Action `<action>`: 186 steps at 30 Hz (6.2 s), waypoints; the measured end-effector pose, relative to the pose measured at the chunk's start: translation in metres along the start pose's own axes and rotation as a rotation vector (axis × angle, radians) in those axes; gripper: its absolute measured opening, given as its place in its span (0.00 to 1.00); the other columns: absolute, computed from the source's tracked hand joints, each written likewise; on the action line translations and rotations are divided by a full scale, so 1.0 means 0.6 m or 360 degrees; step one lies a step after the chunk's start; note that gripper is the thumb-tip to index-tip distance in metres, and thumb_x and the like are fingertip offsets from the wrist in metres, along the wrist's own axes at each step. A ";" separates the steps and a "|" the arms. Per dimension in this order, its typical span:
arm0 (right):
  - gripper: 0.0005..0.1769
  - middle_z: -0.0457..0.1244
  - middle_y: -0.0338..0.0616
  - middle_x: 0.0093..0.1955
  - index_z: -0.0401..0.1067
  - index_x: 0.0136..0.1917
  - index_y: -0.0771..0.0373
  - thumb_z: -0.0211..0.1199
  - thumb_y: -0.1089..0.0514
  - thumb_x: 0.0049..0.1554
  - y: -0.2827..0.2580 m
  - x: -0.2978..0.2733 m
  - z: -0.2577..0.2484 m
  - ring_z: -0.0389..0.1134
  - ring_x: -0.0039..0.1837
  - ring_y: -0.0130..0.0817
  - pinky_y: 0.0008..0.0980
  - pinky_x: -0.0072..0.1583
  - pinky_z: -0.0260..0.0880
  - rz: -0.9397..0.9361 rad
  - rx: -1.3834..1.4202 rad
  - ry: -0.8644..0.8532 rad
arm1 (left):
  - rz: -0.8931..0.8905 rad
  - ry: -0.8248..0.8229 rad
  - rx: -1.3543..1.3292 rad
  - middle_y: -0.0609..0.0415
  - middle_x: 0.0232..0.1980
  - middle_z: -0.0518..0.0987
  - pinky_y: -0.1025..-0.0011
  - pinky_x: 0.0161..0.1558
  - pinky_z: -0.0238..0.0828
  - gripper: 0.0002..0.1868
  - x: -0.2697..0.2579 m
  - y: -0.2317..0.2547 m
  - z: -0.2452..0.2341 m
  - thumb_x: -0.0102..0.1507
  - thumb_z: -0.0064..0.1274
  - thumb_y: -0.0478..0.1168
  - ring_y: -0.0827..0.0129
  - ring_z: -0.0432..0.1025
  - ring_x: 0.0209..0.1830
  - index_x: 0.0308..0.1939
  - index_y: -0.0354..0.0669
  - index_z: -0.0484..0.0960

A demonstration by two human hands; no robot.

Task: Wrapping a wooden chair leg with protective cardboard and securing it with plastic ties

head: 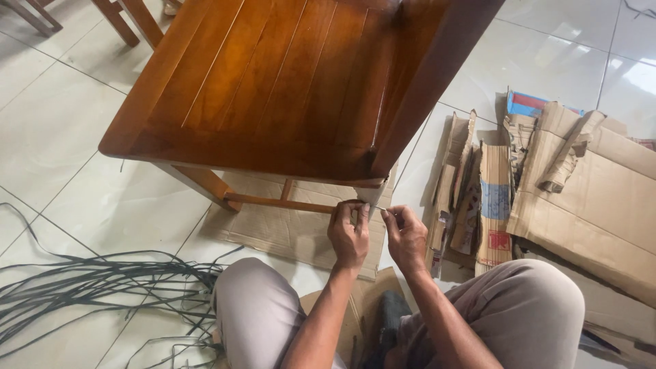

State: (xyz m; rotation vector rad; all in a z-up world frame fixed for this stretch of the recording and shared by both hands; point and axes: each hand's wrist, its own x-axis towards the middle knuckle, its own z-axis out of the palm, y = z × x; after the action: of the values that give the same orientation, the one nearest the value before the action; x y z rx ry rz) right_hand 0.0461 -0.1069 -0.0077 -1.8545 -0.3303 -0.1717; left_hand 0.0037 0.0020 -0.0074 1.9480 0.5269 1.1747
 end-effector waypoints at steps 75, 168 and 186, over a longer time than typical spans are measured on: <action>0.18 0.74 0.40 0.54 0.80 0.56 0.39 0.64 0.39 0.54 0.183 -0.246 0.201 0.72 0.63 0.47 0.48 0.65 0.71 0.0322 -0.0892 -0.1940 | -0.1594 -0.0604 0.1050 0.54 0.53 0.81 0.51 0.57 0.75 0.18 -0.281 -0.303 -0.279 0.63 0.51 0.52 0.53 0.78 0.57 0.54 0.55 0.80; 0.15 0.67 0.45 0.40 0.78 0.52 0.66 0.72 0.57 0.54 -0.002 -0.350 0.272 0.68 0.41 0.31 0.26 0.45 0.70 0.0807 0.0365 -0.1740 | -0.2492 0.0625 0.0771 0.43 0.51 0.84 0.48 0.53 0.76 0.22 -0.401 -0.331 -0.500 0.69 0.38 0.55 0.45 0.78 0.54 0.53 0.53 0.85; 0.11 0.69 0.41 0.52 0.81 0.51 0.49 0.63 0.53 0.55 0.093 -0.403 0.271 0.73 0.54 0.50 0.50 0.53 0.77 -0.0719 -0.0512 -0.1741 | -0.2407 0.0685 0.0739 0.46 0.52 0.84 0.52 0.53 0.77 0.19 -0.386 -0.303 -0.491 0.69 0.40 0.49 0.49 0.79 0.54 0.52 0.52 0.86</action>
State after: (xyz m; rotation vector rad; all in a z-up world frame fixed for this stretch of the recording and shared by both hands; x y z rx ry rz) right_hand -0.1740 -0.0011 -0.1765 -2.0106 -1.5458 0.5459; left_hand -0.3579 0.0750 -0.2010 0.9600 2.1186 0.3964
